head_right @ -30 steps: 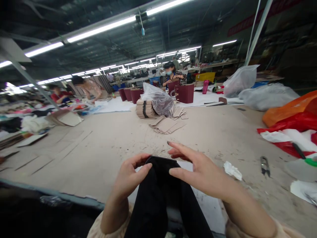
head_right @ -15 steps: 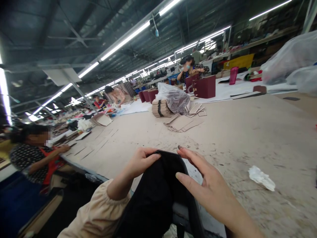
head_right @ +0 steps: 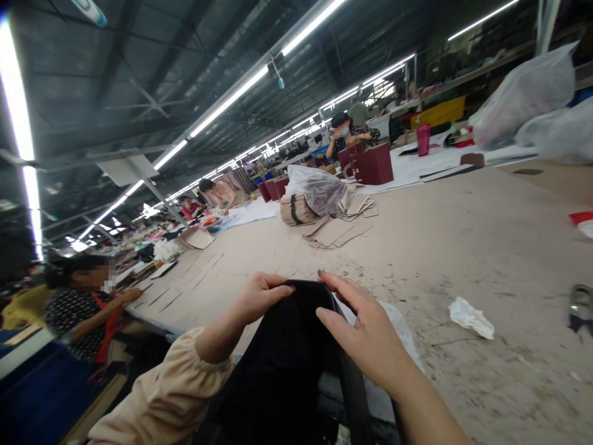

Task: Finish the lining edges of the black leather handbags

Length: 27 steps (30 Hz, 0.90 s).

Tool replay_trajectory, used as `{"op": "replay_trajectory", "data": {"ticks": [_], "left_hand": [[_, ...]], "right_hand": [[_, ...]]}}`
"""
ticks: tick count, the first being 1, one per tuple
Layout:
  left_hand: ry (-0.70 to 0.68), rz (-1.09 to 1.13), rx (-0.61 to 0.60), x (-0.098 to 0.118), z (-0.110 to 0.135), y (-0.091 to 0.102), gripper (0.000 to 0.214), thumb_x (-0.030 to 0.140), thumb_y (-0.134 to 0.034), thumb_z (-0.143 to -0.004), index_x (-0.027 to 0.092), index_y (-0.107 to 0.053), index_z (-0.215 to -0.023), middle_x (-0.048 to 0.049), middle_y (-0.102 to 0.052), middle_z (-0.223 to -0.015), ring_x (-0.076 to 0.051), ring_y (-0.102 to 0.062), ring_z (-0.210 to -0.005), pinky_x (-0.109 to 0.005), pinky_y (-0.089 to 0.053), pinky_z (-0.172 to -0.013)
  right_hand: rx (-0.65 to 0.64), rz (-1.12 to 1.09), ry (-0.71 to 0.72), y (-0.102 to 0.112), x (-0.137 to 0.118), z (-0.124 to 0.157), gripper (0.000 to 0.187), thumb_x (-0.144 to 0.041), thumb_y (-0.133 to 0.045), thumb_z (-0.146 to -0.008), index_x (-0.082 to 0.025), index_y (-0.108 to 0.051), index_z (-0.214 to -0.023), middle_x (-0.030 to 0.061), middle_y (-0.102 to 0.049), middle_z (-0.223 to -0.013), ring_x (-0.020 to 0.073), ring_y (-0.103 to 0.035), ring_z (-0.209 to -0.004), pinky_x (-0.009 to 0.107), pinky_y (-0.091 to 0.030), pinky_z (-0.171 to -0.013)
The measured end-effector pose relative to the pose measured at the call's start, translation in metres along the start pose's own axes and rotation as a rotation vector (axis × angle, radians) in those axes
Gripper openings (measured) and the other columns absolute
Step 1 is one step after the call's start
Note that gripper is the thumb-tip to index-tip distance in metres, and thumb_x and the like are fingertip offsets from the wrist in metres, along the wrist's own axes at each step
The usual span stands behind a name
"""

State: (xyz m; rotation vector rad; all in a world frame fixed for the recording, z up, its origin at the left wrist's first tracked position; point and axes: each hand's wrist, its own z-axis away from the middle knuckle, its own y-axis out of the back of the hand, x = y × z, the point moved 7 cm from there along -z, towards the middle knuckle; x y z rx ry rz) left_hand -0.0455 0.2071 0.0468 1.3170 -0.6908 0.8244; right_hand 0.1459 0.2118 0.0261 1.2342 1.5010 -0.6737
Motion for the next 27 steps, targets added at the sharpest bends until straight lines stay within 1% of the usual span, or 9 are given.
{"op": "replay_trajectory", "data": {"ticks": [3,5,8,10,11,14,17,22,27], "left_hand": [[-0.015,-0.051,0.030,0.004,0.000,0.001,0.025,0.032,-0.059,-0.074,0.012,-0.073,-0.079,0.0005,-0.060,-0.055,-0.009,-0.049,-0.047,-0.018,-0.034,-0.043],[-0.033,-0.075,0.031,0.008,0.002,0.000,0.025,0.032,-0.059,-0.075,0.012,-0.074,-0.082,-0.0007,-0.064,-0.059,-0.011,-0.053,-0.050,-0.018,-0.037,-0.045],[-0.086,-0.068,0.013,0.013,0.005,-0.001,0.030,0.031,-0.061,-0.076,0.013,-0.073,-0.096,-0.0049,-0.072,-0.079,-0.016,-0.063,-0.067,-0.022,-0.048,-0.058],[-0.127,-0.077,0.021,0.015,0.007,0.000,0.032,0.030,-0.060,-0.077,0.014,-0.072,-0.102,-0.0063,-0.073,-0.088,-0.019,-0.065,-0.077,-0.025,-0.050,-0.067],[-0.142,-0.090,0.031,0.016,0.008,0.000,0.032,0.030,-0.059,-0.079,0.014,-0.072,-0.103,-0.0062,-0.073,-0.090,-0.020,-0.065,-0.079,-0.025,-0.050,-0.069],[-0.149,-0.125,0.067,0.017,0.010,0.002,0.030,0.028,-0.054,-0.082,0.016,-0.072,-0.103,-0.0055,-0.074,-0.087,-0.019,-0.065,-0.078,-0.024,-0.049,-0.065],[-0.142,-0.132,0.097,0.018,0.011,0.001,0.029,0.026,-0.053,-0.082,0.015,-0.073,-0.101,-0.0052,-0.074,-0.084,-0.018,-0.065,-0.076,-0.023,-0.048,-0.062],[-0.144,-0.108,0.087,0.019,0.010,0.000,0.030,0.028,-0.054,-0.082,0.015,-0.073,-0.100,-0.0059,-0.074,-0.087,-0.019,-0.065,-0.077,-0.024,-0.049,-0.065],[-0.121,-0.078,0.091,0.015,0.007,0.002,0.028,0.031,-0.056,-0.081,0.013,-0.075,-0.090,-0.0052,-0.073,-0.080,-0.017,-0.062,-0.070,-0.022,-0.045,-0.059]], "right_hand": [[0.037,0.000,0.007,0.002,-0.003,-0.001,0.045,-0.034,-0.058,-0.080,-0.023,-0.059,-0.123,0.0091,-0.057,-0.131,0.0278,-0.053,-0.119,0.046,-0.042,-0.101],[0.038,-0.012,0.008,0.002,-0.003,-0.001,0.044,-0.032,-0.058,-0.079,-0.023,-0.059,-0.122,0.0089,-0.058,-0.130,0.0274,-0.053,-0.119,0.046,-0.043,-0.101],[0.021,-0.030,-0.003,-0.001,-0.001,-0.001,0.044,-0.032,-0.057,-0.080,-0.023,-0.058,-0.123,0.0076,-0.057,-0.131,0.0264,-0.051,-0.120,0.045,-0.041,-0.102],[0.019,-0.035,-0.016,-0.002,0.001,-0.001,0.044,-0.032,-0.057,-0.080,-0.024,-0.058,-0.123,0.0067,-0.056,-0.132,0.0259,-0.050,-0.121,0.046,-0.039,-0.104],[0.020,-0.038,-0.020,-0.003,0.002,-0.001,0.044,-0.032,-0.057,-0.080,-0.024,-0.058,-0.123,0.0066,-0.056,-0.132,0.0258,-0.050,-0.121,0.046,-0.038,-0.104],[0.020,-0.042,-0.022,-0.005,0.001,-0.002,0.043,-0.032,-0.057,-0.080,-0.023,-0.059,-0.122,0.0072,-0.056,-0.131,0.0260,-0.050,-0.121,0.045,-0.038,-0.104],[0.022,-0.038,-0.023,-0.005,0.000,-0.003,0.043,-0.031,-0.057,-0.079,-0.023,-0.060,-0.121,0.0071,-0.057,-0.131,0.0263,-0.050,-0.121,0.045,-0.039,-0.103],[0.028,-0.052,-0.029,-0.006,0.001,-0.003,0.043,-0.028,-0.057,-0.079,-0.023,-0.060,-0.121,0.0067,-0.056,-0.131,0.0257,-0.049,-0.122,0.044,-0.038,-0.104],[0.037,-0.069,-0.029,-0.008,0.002,-0.003,0.043,-0.027,-0.056,-0.078,-0.025,-0.060,-0.120,0.0037,-0.057,-0.131,0.0232,-0.049,-0.122,0.039,-0.036,-0.105]]}}
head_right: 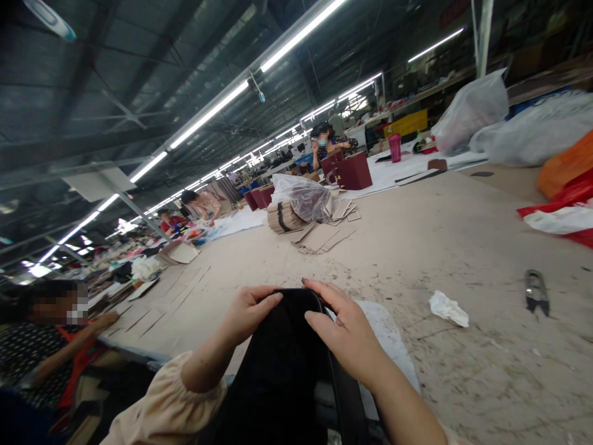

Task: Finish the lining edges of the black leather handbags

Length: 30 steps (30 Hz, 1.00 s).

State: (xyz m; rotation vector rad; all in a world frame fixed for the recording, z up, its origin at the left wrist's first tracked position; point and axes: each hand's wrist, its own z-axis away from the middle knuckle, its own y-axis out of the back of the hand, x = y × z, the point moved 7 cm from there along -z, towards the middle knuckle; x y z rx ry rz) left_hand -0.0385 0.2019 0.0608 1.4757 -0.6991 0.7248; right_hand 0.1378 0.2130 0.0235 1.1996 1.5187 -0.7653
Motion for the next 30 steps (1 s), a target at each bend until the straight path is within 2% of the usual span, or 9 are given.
{"op": "replay_trajectory", "data": {"ticks": [6,10,16,21,30], "left_hand": [[0.044,0.028,0.002,-0.002,-0.002,-0.001,0.026,0.032,-0.057,-0.079,0.012,-0.073,-0.079,-0.0013,-0.064,-0.062,-0.011,-0.050,-0.054,-0.019,-0.034,-0.048],[0.032,-0.006,0.024,0.000,-0.003,-0.001,0.023,0.031,-0.058,-0.078,0.013,-0.070,-0.072,0.0014,-0.058,-0.057,-0.009,-0.044,-0.050,-0.019,-0.031,-0.046],[0.002,-0.060,0.036,-0.003,-0.006,-0.001,0.023,0.032,-0.057,-0.079,0.013,-0.070,-0.074,-0.0003,-0.062,-0.062,-0.011,-0.051,-0.056,-0.020,-0.036,-0.051],[-0.025,0.039,-0.029,-0.007,-0.011,-0.004,0.024,0.030,-0.059,-0.079,0.016,-0.072,-0.094,-0.0043,-0.072,-0.087,-0.017,-0.062,-0.078,-0.022,-0.046,-0.069],[-0.015,-0.109,0.010,-0.001,-0.014,-0.003,0.020,0.029,-0.058,-0.076,0.014,-0.072,-0.078,-0.0025,-0.067,-0.068,-0.014,-0.057,-0.062,-0.022,-0.041,-0.055]], "right_hand": [[0.017,-0.015,-0.020,0.000,0.000,0.000,0.043,-0.028,-0.056,-0.078,-0.024,-0.060,-0.121,0.0030,-0.057,-0.131,0.0223,-0.049,-0.122,0.037,-0.036,-0.104],[0.033,-0.005,-0.032,0.001,0.001,0.000,0.043,-0.028,-0.056,-0.077,-0.025,-0.061,-0.120,0.0022,-0.058,-0.130,0.0218,-0.049,-0.121,0.036,-0.036,-0.104],[0.046,-0.023,-0.049,0.002,0.004,0.000,0.043,-0.030,-0.056,-0.078,-0.026,-0.061,-0.120,0.0021,-0.057,-0.130,0.0220,-0.049,-0.121,0.037,-0.035,-0.105],[0.043,-0.029,-0.058,0.001,0.005,-0.001,0.043,-0.032,-0.057,-0.077,-0.025,-0.062,-0.119,0.0030,-0.058,-0.130,0.0234,-0.049,-0.121,0.039,-0.035,-0.104],[0.043,-0.054,-0.082,0.001,0.009,-0.003,0.043,-0.032,-0.057,-0.078,-0.026,-0.061,-0.120,0.0026,-0.057,-0.130,0.0230,-0.049,-0.121,0.040,-0.034,-0.105]]}}
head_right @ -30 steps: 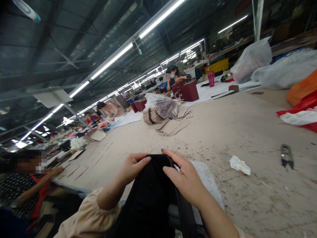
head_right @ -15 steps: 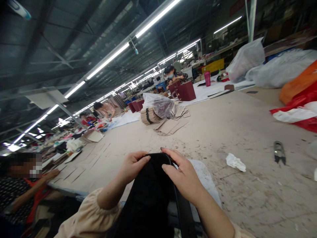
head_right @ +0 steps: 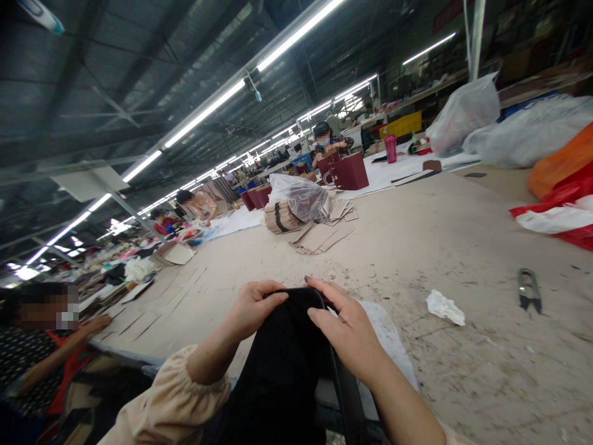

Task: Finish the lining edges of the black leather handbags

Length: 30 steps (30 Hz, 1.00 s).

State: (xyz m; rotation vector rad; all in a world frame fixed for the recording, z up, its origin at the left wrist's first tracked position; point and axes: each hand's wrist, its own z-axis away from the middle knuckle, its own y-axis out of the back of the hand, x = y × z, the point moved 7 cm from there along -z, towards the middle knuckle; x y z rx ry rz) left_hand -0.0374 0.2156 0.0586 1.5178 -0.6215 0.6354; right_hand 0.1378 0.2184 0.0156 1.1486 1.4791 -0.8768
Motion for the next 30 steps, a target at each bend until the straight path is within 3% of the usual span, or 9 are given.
{"op": "replay_trajectory", "data": {"ticks": [4,12,19,24,27,30], "left_hand": [[-0.018,-0.027,0.010,-0.0006,-0.0001,0.0004,0.019,0.029,-0.058,-0.077,0.015,-0.072,-0.077,-0.0022,-0.067,-0.068,-0.014,-0.057,-0.064,-0.021,-0.042,-0.056],[-0.017,0.085,-0.053,0.0006,0.0053,0.0000,0.027,0.033,-0.063,-0.077,0.015,-0.072,-0.095,-0.0057,-0.072,-0.087,-0.018,-0.062,-0.078,-0.023,-0.047,-0.067],[0.066,0.165,-0.034,0.0014,0.0006,-0.0027,0.031,0.037,-0.061,-0.077,0.012,-0.075,-0.086,-0.0064,-0.072,-0.072,-0.017,-0.061,-0.064,-0.023,-0.042,-0.054],[0.055,0.281,-0.058,0.0009,-0.0035,-0.0013,0.030,0.030,-0.061,-0.074,0.012,-0.074,-0.095,-0.0089,-0.074,-0.093,-0.022,-0.066,-0.085,-0.030,-0.049,-0.076],[0.050,0.333,-0.067,-0.0014,-0.0044,0.0023,0.031,0.024,-0.059,-0.072,0.013,-0.073,-0.097,-0.0092,-0.072,-0.103,-0.023,-0.064,-0.099,-0.033,-0.046,-0.090],[0.052,0.381,-0.099,-0.0032,-0.0039,0.0027,0.034,0.019,-0.055,-0.070,0.014,-0.073,-0.099,-0.0073,-0.072,-0.105,-0.022,-0.062,-0.104,-0.032,-0.044,-0.095]], "right_hand": [[-0.005,-0.012,-0.005,-0.0005,0.0001,0.0002,0.043,-0.032,-0.057,-0.077,-0.026,-0.061,-0.120,0.0031,-0.058,-0.130,0.0233,-0.050,-0.120,0.041,-0.034,-0.105],[-0.014,-0.027,-0.018,-0.0007,-0.0002,0.0023,0.045,-0.030,-0.056,-0.076,-0.026,-0.061,-0.120,0.0034,-0.057,-0.131,0.0242,-0.048,-0.122,0.042,-0.032,-0.106],[-0.016,-0.026,-0.014,-0.0005,-0.0025,0.0018,0.044,-0.029,-0.057,-0.077,-0.025,-0.061,-0.121,0.0040,-0.057,-0.131,0.0252,-0.048,-0.122,0.043,-0.033,-0.106],[-0.016,-0.030,-0.019,-0.0008,-0.0023,0.0022,0.044,-0.029,-0.056,-0.078,-0.025,-0.061,-0.121,0.0042,-0.058,-0.130,0.0254,-0.050,-0.121,0.043,-0.034,-0.106],[-0.020,-0.028,-0.026,-0.0009,-0.0017,0.0027,0.044,-0.030,-0.057,-0.077,-0.025,-0.061,-0.121,0.0037,-0.058,-0.130,0.0251,-0.050,-0.121,0.042,-0.034,-0.106],[-0.021,-0.024,-0.023,-0.0001,-0.0014,0.0029,0.044,-0.029,-0.056,-0.077,-0.026,-0.062,-0.121,0.0033,-0.057,-0.131,0.0249,-0.049,-0.122,0.042,-0.034,-0.106]]}}
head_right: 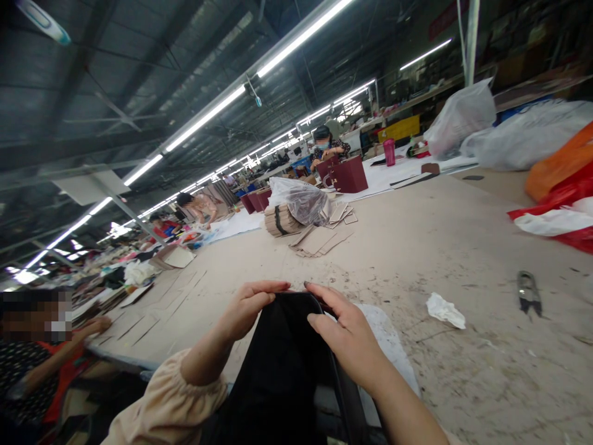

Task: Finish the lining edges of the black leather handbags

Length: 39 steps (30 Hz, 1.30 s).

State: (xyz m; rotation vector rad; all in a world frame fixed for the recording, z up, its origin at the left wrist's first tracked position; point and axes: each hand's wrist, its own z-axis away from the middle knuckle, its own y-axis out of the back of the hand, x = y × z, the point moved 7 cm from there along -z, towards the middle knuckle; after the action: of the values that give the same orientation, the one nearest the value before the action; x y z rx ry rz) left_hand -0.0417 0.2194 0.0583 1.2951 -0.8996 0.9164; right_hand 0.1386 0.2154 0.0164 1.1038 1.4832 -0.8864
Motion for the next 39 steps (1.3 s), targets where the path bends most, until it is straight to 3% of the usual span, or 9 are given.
{"op": "replay_trajectory", "data": {"ticks": [4,8,12,15,22,29,35,39], "left_hand": [[0.004,-0.063,0.002,0.0003,0.0010,-0.0013,0.032,0.027,-0.060,-0.073,0.012,-0.072,-0.098,-0.0093,-0.072,-0.101,-0.022,-0.064,-0.093,-0.030,-0.048,-0.082],[0.056,-0.132,-0.001,-0.0032,-0.0002,-0.0025,0.032,0.031,-0.062,-0.072,0.010,-0.073,-0.093,-0.0091,-0.073,-0.082,-0.019,-0.064,-0.071,-0.027,-0.047,-0.064],[0.030,0.031,0.008,-0.0049,-0.0034,0.0030,0.027,0.020,-0.056,-0.067,0.013,-0.075,-0.085,-0.0075,-0.074,-0.088,-0.021,-0.065,-0.084,-0.029,-0.048,-0.077],[0.021,0.108,-0.003,-0.0058,-0.0033,0.0051,0.026,0.020,-0.058,-0.067,0.013,-0.075,-0.086,-0.0082,-0.074,-0.092,-0.022,-0.064,-0.089,-0.029,-0.048,-0.079],[0.041,-0.090,0.037,-0.0003,0.0014,0.0030,0.027,0.033,-0.068,-0.069,0.011,-0.074,-0.084,-0.0059,-0.071,-0.071,-0.015,-0.059,-0.062,-0.023,-0.041,-0.056],[0.036,-0.045,-0.006,0.0012,0.0013,0.0035,0.025,0.018,-0.060,-0.066,0.013,-0.075,-0.085,-0.0060,-0.073,-0.081,-0.017,-0.063,-0.074,-0.024,-0.046,-0.067],[0.024,-0.086,-0.004,-0.0019,0.0004,0.0022,0.026,0.031,-0.067,-0.070,0.012,-0.074,-0.086,-0.0063,-0.071,-0.076,-0.016,-0.060,-0.067,-0.024,-0.044,-0.060],[0.004,-0.107,-0.014,-0.0021,-0.0004,0.0017,0.023,0.028,-0.065,-0.072,0.013,-0.074,-0.087,-0.0057,-0.071,-0.077,-0.016,-0.061,-0.068,-0.023,-0.045,-0.061]], "right_hand": [[-0.004,0.013,0.003,0.0002,-0.0001,-0.0006,0.045,-0.030,-0.056,-0.077,-0.025,-0.061,-0.122,0.0041,-0.057,-0.132,0.0254,-0.048,-0.123,0.043,-0.033,-0.106],[0.004,0.016,0.006,-0.0002,-0.0023,-0.0011,0.045,-0.030,-0.056,-0.076,-0.024,-0.062,-0.121,0.0049,-0.057,-0.131,0.0265,-0.049,-0.122,0.044,-0.035,-0.105],[0.006,0.015,0.004,-0.0001,-0.0033,-0.0015,0.044,-0.029,-0.056,-0.076,-0.025,-0.063,-0.119,0.0046,-0.058,-0.129,0.0270,-0.050,-0.121,0.044,-0.036,-0.104],[0.004,0.015,-0.011,-0.0002,-0.0022,-0.0018,0.045,-0.030,-0.056,-0.075,-0.025,-0.063,-0.119,0.0044,-0.058,-0.129,0.0270,-0.050,-0.120,0.045,-0.036,-0.104],[-0.012,0.018,-0.009,-0.0027,-0.0030,-0.0020,0.045,-0.031,-0.056,-0.075,-0.024,-0.062,-0.120,0.0048,-0.058,-0.130,0.0268,-0.049,-0.121,0.044,-0.035,-0.105],[-0.014,0.006,-0.019,-0.0024,-0.0005,-0.0021,0.045,-0.031,-0.056,-0.076,-0.026,-0.062,-0.121,0.0033,-0.058,-0.131,0.0262,-0.049,-0.122,0.044,-0.034,-0.105],[-0.010,-0.004,-0.012,-0.0007,0.0004,-0.0014,0.044,-0.030,-0.057,-0.076,-0.026,-0.063,-0.120,0.0042,-0.058,-0.130,0.0274,-0.049,-0.121,0.046,-0.034,-0.105],[-0.012,0.005,-0.019,-0.0006,-0.0002,-0.0016,0.045,-0.030,-0.057,-0.075,-0.026,-0.063,-0.120,0.0040,-0.058,-0.130,0.0274,-0.049,-0.122,0.045,-0.035,-0.105]]}}
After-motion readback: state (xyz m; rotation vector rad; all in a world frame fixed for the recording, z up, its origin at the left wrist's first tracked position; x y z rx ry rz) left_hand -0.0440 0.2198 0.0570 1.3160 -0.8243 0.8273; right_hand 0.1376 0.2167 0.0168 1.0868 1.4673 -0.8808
